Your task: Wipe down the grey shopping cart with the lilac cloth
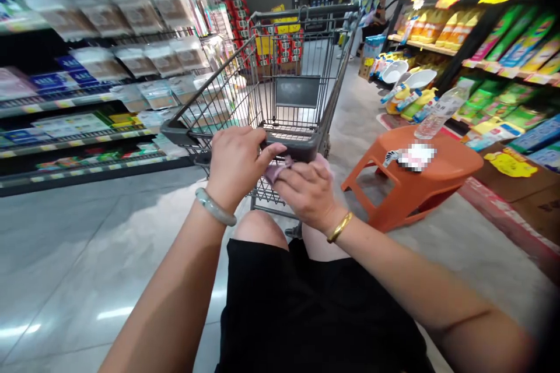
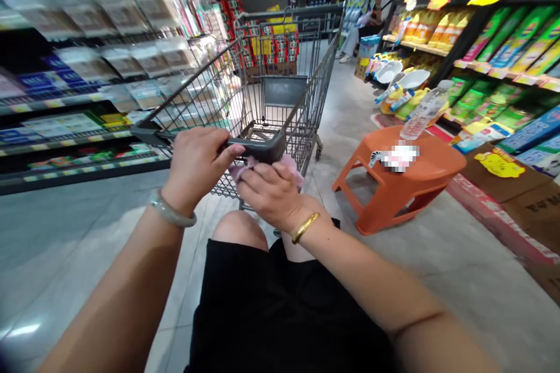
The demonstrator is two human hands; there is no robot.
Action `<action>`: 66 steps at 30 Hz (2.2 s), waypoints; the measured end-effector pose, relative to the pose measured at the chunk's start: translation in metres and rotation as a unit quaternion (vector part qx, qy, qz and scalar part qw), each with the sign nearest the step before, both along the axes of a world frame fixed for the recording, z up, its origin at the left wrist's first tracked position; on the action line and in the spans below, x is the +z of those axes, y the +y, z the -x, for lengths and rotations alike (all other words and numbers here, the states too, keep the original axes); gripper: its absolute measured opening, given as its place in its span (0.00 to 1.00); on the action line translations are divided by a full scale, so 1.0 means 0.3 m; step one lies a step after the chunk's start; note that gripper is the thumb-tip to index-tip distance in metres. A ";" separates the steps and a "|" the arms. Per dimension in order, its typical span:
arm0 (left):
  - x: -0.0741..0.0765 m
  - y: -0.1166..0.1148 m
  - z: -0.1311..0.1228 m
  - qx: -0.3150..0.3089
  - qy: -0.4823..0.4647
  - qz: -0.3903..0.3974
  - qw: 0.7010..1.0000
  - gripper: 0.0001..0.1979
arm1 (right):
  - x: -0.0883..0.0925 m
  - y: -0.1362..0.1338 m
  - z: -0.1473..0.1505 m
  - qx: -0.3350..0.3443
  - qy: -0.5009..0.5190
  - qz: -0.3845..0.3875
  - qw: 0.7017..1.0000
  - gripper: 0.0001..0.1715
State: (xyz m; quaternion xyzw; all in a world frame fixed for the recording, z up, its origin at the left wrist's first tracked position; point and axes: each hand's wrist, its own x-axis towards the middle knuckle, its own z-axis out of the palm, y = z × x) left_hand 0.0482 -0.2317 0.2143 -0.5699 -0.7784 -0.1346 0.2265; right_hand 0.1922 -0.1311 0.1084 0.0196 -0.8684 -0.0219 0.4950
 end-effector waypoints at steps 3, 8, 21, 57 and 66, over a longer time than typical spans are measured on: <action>-0.008 0.001 -0.006 0.002 0.007 -0.011 1.000 0.29 | 0.079 -0.028 0.016 -0.021 0.007 0.038 0.999 0.13; -0.015 -0.009 -0.001 -0.020 0.010 -0.010 1.000 0.24 | -0.006 -0.061 0.050 -0.046 -0.073 -0.027 0.996 0.12; 0.048 -0.019 0.138 -0.092 -0.072 -0.029 0.993 0.20 | 0.079 -0.072 0.068 -0.081 -0.108 -0.033 0.990 0.13; -0.005 0.138 -0.102 0.038 -0.015 -0.038 0.998 0.29 | 0.098 0.115 -0.025 -0.196 0.055 -0.109 0.973 0.08; 0.002 0.103 -0.074 0.032 0.001 -0.014 0.999 0.27 | 0.032 0.054 -0.010 -0.106 -0.033 -0.127 0.986 0.10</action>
